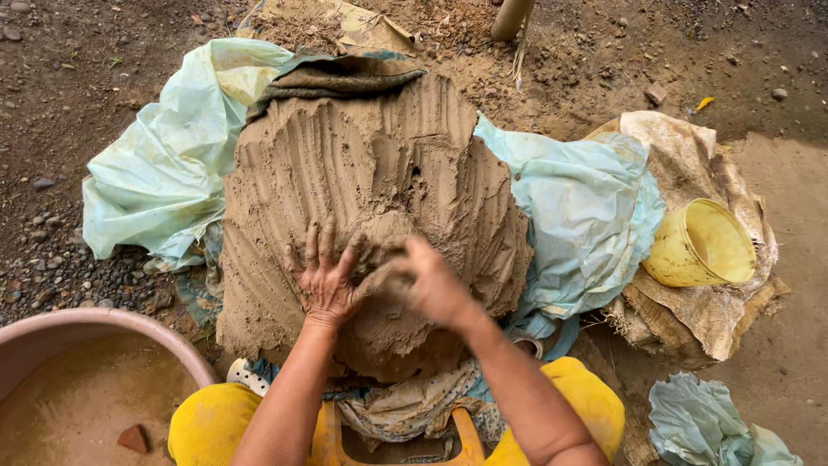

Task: The person kneads a large mass of clay by hand on a low surface, repeatedly pulling sections of clay and pressing them back into the main pile.

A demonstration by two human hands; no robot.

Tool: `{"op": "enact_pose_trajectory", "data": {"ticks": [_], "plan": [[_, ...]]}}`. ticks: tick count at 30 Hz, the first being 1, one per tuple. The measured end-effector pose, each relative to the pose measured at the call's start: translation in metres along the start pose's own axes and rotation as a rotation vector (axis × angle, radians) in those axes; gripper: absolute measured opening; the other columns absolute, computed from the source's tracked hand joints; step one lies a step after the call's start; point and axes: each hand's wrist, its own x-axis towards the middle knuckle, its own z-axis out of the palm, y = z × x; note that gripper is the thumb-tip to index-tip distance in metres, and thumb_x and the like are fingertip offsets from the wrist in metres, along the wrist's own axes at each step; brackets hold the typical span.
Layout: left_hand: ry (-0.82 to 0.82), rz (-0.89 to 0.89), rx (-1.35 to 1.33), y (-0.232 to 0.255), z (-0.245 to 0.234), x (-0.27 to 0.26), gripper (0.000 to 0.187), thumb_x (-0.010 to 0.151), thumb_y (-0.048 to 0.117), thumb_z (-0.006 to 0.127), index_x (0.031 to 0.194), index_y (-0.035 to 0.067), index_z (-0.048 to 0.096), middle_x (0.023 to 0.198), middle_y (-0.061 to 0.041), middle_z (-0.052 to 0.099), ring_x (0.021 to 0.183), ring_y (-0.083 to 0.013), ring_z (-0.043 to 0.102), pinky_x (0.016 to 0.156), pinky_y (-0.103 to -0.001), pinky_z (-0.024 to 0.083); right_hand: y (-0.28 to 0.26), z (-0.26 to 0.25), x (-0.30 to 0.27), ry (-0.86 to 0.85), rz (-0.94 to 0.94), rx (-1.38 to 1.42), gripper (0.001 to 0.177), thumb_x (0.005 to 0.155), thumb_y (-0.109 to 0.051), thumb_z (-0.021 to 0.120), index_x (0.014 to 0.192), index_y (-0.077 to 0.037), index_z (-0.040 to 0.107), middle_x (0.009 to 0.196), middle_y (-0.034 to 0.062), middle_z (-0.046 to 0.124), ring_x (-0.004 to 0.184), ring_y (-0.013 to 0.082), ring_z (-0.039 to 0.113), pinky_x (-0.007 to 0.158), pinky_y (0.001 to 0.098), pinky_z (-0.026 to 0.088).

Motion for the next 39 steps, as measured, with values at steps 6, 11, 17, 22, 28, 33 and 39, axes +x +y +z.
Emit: {"op": "enact_pose_trajectory", "data": {"ticks": [6,11,17,22,28,33,39], "plan": [[-0.183,0.038,-0.014,0.016,-0.029,0.021,0.078,0.089,0.077,0.055,0.148,0.027,0.058,0.165,-0.001,0.042,0.161,-0.0344,0.024,0.126,-0.069,-0.005,0.114,-0.133,0.121,0.256,0.332,-0.326,0.033,0.092,-0.02,0.077,0.123,-0.009,0.072,0.118,0.0067,0.071,0.105,0.0166,0.066,0.089,0.0354,0.055],[-0.137,0.064,-0.079,0.038,-0.023,0.041,0.095,0.077,0.09,0.049,0.14,0.019,0.061,0.157,-0.019,0.047,0.15,-0.0441,0.034,0.117,-0.074,0.001,0.247,-0.192,0.204,0.309,0.273,-0.427,0.048,0.088,-0.013,0.078,0.134,-0.005,0.066,0.128,0.0103,0.073,0.114,0.0189,0.068,0.099,0.0302,0.051],[-0.149,0.048,-0.078,0.035,-0.017,0.034,0.095,0.078,0.092,0.048,0.139,0.021,0.06,0.155,-0.022,0.051,0.145,-0.0428,0.045,0.122,-0.072,0.006,0.346,-0.227,0.27,0.182,0.299,0.036,0.048,0.09,-0.016,0.076,0.136,-0.004,0.067,0.133,0.0086,0.07,0.119,0.0157,0.065,0.102,0.0283,0.049],[-0.149,0.061,-0.052,0.035,-0.015,0.033,0.098,0.075,0.093,0.049,0.14,0.02,0.06,0.149,-0.023,0.053,0.142,-0.0438,0.046,0.118,-0.074,0.003,0.314,-0.216,0.28,0.06,0.583,-0.178,0.053,0.094,-0.02,0.064,0.146,-0.016,0.069,0.127,0.0129,0.077,0.1,0.0241,0.064,0.096,0.0396,0.052],[-0.123,0.072,-0.043,0.036,-0.012,0.035,0.095,0.076,0.094,0.047,0.138,0.022,0.058,0.149,-0.025,0.053,0.144,-0.0434,0.044,0.118,-0.075,-0.001,0.266,-0.197,0.271,0.086,0.495,-0.36,0.057,0.083,-0.033,0.084,0.133,-0.009,0.069,0.132,0.0106,0.07,0.123,0.0212,0.065,0.107,0.0341,0.048],[-0.094,0.089,-0.028,0.035,-0.006,0.032,0.098,0.075,0.094,0.042,0.139,0.022,0.058,0.147,-0.023,0.053,0.144,-0.0429,0.045,0.117,-0.075,-0.004,0.282,-0.199,0.252,0.059,0.437,-0.058,0.052,0.085,-0.03,0.081,0.129,-0.005,0.068,0.128,0.0091,0.071,0.117,0.0173,0.066,0.103,0.0291,0.049],[-0.083,0.072,-0.038,0.038,-0.009,0.035,0.1,0.072,0.092,0.046,0.135,0.015,0.058,0.148,-0.024,0.05,0.142,-0.0432,0.042,0.115,-0.078,-0.004,0.255,-0.187,0.225,-0.014,0.485,-0.28,0.052,0.088,-0.036,0.079,0.128,-0.006,0.067,0.113,0.0068,0.073,0.104,0.0163,0.067,0.088,0.029,0.053]]}}
